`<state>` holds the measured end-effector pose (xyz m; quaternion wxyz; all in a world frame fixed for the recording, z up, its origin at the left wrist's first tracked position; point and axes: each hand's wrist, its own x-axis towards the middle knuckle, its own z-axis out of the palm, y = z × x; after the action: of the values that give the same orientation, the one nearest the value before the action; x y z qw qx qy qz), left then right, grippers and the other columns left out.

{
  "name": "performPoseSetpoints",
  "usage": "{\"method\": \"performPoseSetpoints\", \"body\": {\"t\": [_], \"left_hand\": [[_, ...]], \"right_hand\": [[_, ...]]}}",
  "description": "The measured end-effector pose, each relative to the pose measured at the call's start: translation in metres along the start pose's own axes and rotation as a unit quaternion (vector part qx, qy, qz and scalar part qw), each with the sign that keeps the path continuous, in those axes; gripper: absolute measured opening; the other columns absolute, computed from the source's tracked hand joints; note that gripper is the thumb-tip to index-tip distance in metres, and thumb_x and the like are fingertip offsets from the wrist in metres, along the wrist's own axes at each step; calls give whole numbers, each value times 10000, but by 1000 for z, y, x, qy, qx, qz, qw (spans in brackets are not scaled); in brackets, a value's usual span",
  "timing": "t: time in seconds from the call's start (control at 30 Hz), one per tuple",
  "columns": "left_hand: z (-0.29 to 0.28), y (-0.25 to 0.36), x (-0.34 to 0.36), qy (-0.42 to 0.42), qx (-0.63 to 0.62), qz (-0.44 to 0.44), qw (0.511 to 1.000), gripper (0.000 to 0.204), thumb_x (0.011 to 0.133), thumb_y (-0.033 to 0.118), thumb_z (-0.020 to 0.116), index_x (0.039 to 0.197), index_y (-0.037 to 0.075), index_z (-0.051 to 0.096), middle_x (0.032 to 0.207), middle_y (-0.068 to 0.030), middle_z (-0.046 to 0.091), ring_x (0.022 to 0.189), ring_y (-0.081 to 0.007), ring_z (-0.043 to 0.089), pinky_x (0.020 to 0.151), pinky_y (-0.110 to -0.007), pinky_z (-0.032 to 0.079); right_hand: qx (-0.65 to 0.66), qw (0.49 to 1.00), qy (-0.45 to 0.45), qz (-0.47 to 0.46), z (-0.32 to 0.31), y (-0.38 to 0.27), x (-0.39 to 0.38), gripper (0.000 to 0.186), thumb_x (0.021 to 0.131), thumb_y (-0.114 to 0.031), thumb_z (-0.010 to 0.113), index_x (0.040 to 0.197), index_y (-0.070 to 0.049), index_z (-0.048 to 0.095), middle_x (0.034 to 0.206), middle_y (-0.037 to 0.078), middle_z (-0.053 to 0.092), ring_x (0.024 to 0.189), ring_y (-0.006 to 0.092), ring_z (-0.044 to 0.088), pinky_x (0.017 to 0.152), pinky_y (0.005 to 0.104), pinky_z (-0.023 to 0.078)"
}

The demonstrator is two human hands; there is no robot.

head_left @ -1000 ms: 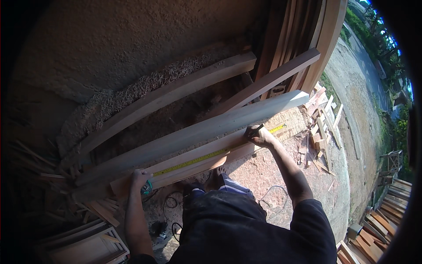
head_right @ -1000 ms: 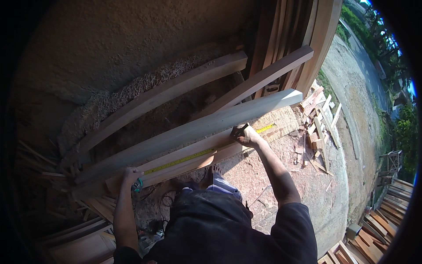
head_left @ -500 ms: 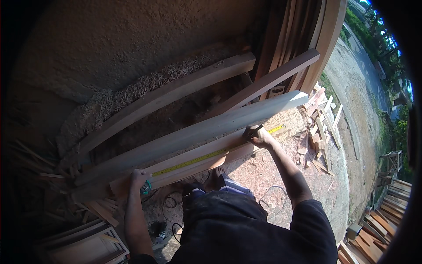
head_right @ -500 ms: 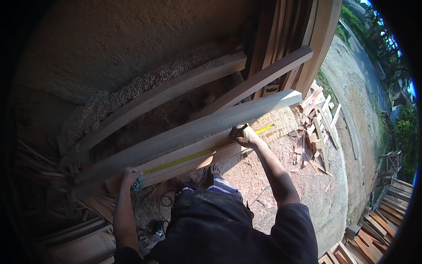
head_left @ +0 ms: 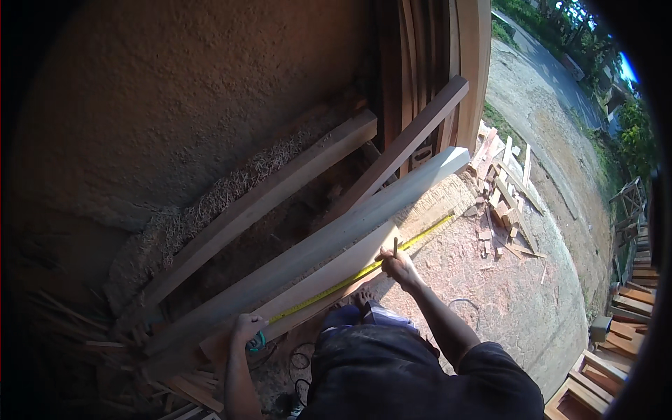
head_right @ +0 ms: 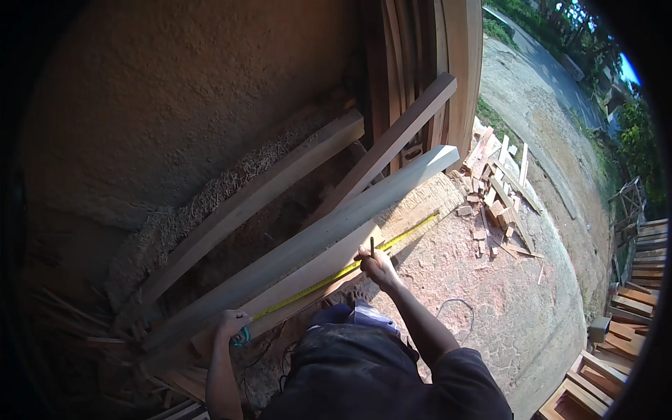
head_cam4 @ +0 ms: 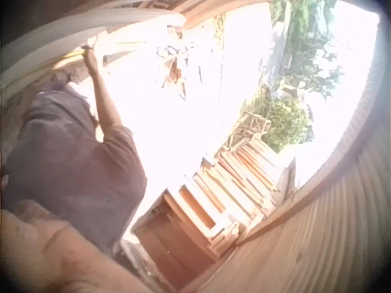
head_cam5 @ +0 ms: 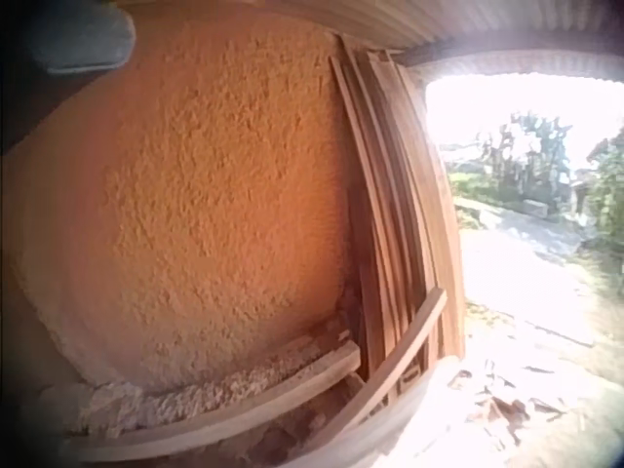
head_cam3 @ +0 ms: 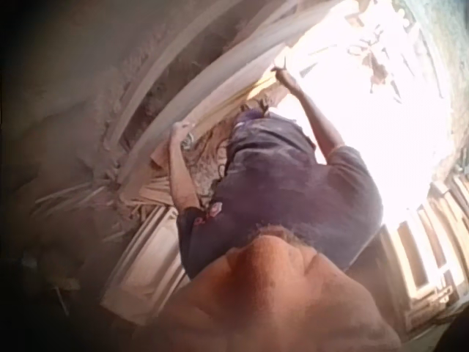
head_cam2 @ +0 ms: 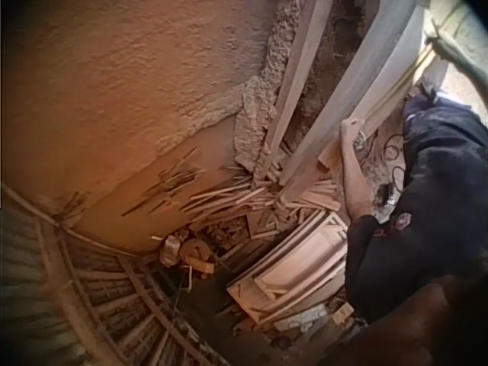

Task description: The person sands a wooden beam with a power sander, then uses a tape measure and a pencil to measure and mark different sections of several wooden beams and a door frame.

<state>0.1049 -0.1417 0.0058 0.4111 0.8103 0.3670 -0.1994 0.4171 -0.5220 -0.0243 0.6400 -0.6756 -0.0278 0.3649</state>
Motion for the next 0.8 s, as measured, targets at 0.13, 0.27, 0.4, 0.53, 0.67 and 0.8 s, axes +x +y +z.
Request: {"method": "performPoseSetpoints", "body": {"t": [0.13, 0.27, 0.4, 0.53, 0.67, 0.8], "left_hand": [[11, 64, -6, -166, -152, 38, 974, 167, 849, 172, 698, 850, 7, 726, 747, 1, 675, 670, -58, 598, 611, -214, 470], [37, 90, 13, -258, -197, 61, 944, 159, 890, 168, 667, 899, 17, 717, 770, 1, 672, 688, -51, 598, 621, -207, 469], [59, 131, 23, -264, -223, 132, 929, 171, 918, 185, 642, 866, 29, 693, 761, 8, 657, 674, -46, 580, 616, -207, 461], [109, 183, 33, -138, -337, 203, 909, 190, 942, 202, 611, 864, 38, 668, 757, 15, 635, 663, -50, 563, 614, -210, 453], [165, 233, 72, 57, -424, 192, 883, 199, 959, 199, 580, 860, 38, 639, 788, -10, 601, 709, -77, 554, 672, -244, 462], [168, 265, 84, 137, -503, 166, 837, 225, 961, 209, 571, 819, 37, 604, 795, -20, 582, 717, -96, 552, 682, -258, 454]], "right_hand": [[-82, 995, 34, 53, 22, 19, -26, 484, 967, -449, 481, 886, -10, 668, 592, -5, 505, 506, 88, 427, 467, 269, 334], [-46, 997, 54, 15, 32, 24, -38, 534, 954, -505, 486, 933, -6, 673, 616, 18, 547, 583, 106, 521, 529, 275, 411], [-21, 997, 79, 1, 40, 2, -46, 548, 960, -516, 478, 1014, -5, 671, 676, 33, 582, 616, 98, 538, 540, 271, 422], [-76, 997, 26, 2, 65, -19, -44, 585, 974, -500, 453, 1260, -2, 564, 843, 67, 630, 796, 182, 610, 755, 322, 491], [68, 973, -21, -221, 96, -11, -18, 448, 1035, -276, 396, 1432, -71, 366, 969, -26, 539, 720, 112, 538, 616, 275, 464], [165, 963, -196, -82, 70, -83, -24, 299, 993, -265, 476, 1235, -92, 497, 798, -47, 483, 621, 56, 448, 522, 241, 368]]}}
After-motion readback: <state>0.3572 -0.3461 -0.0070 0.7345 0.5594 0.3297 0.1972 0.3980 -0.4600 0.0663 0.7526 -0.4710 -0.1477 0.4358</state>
